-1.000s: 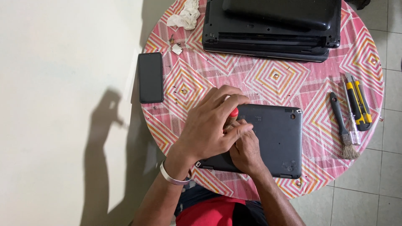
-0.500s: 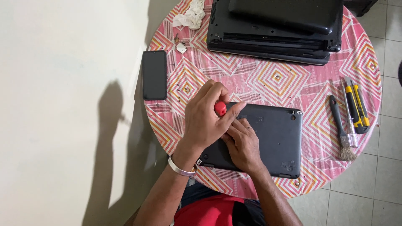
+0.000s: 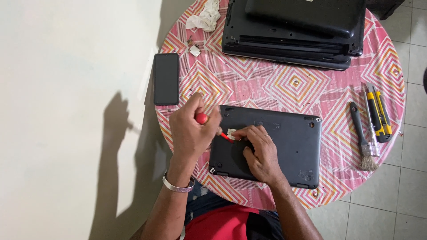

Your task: Unscrewing and prying open the bottom panel of a laptop for repair.

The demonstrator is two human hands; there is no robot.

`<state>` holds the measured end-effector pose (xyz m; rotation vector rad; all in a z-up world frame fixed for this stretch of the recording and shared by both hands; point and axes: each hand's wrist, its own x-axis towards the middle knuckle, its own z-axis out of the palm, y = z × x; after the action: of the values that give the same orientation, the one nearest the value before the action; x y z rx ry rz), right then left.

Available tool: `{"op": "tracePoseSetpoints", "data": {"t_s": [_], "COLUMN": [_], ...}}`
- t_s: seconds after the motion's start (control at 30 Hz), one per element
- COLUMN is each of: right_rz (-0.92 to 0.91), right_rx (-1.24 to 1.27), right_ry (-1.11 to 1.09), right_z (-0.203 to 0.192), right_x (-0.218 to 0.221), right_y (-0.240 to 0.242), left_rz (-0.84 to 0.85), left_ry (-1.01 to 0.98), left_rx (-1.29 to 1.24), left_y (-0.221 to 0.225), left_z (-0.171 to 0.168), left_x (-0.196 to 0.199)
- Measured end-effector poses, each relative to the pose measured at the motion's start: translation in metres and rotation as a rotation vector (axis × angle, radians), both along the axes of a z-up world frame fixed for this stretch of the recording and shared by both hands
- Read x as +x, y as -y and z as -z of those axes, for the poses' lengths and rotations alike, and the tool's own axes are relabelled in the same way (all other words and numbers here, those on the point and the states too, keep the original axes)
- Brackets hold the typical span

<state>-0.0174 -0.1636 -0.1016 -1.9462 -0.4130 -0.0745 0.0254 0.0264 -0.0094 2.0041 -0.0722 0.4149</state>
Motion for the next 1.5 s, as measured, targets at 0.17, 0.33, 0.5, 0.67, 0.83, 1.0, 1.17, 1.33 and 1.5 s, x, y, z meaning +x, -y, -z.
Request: {"op": "tracePoseSetpoints", "data": {"t_s": [0.17,0.33,0.5,0.67,0.83,1.0,1.17,1.33,1.5], "right_rz": [0.052,0.070,0.078,0.043,-0.024,-0.080,-0.195,-0.226,-0.202], "right_rx": [-0.043,-0.080,-0.080,-0.111,-0.078,-0.116,-0.049,-0.044,-0.093], "right_ry": [0.008,0.001,0.018,0.096,0.128,0.237,0.343,0.357,0.303], "right_z": [0.000,-0.003,-0.002,-0.010,-0.009,-0.014,-0.017,-0.003,0.003], "right_x": [0.000,-0.002,-0.002,0.001,0.002,0.023,0.081,0.097,0.105], "right_y": [-0.002,-0.003,-0.003,-0.005,-0.006,-0.010,-0.025,-0.030,-0.030], "left_rz": [-0.303,-0.408,-0.427,-0.331,-0.307,-0.089,0.327,0.429,0.327], "left_ry": [-0.138,-0.290,-0.333,-0.246,-0.028,0.228,0.220,0.288,0.308], "left_rx": [0.106,0.080,0.100,-0.120,-0.047,-0.090,-0.014,0.186,0.180], "left_y": [-0.025,-0.049,-0.057,-0.042,-0.032,-0.019,-0.019,-0.016,-0.015], "left_z": [0.049,0.082,0.108,0.077,0.039,0.006,-0.044,-0.022,0.001], "left_x": [-0.004,-0.024,-0.042,-0.049,-0.045,-0.024,0.004,0.036,0.050]}}
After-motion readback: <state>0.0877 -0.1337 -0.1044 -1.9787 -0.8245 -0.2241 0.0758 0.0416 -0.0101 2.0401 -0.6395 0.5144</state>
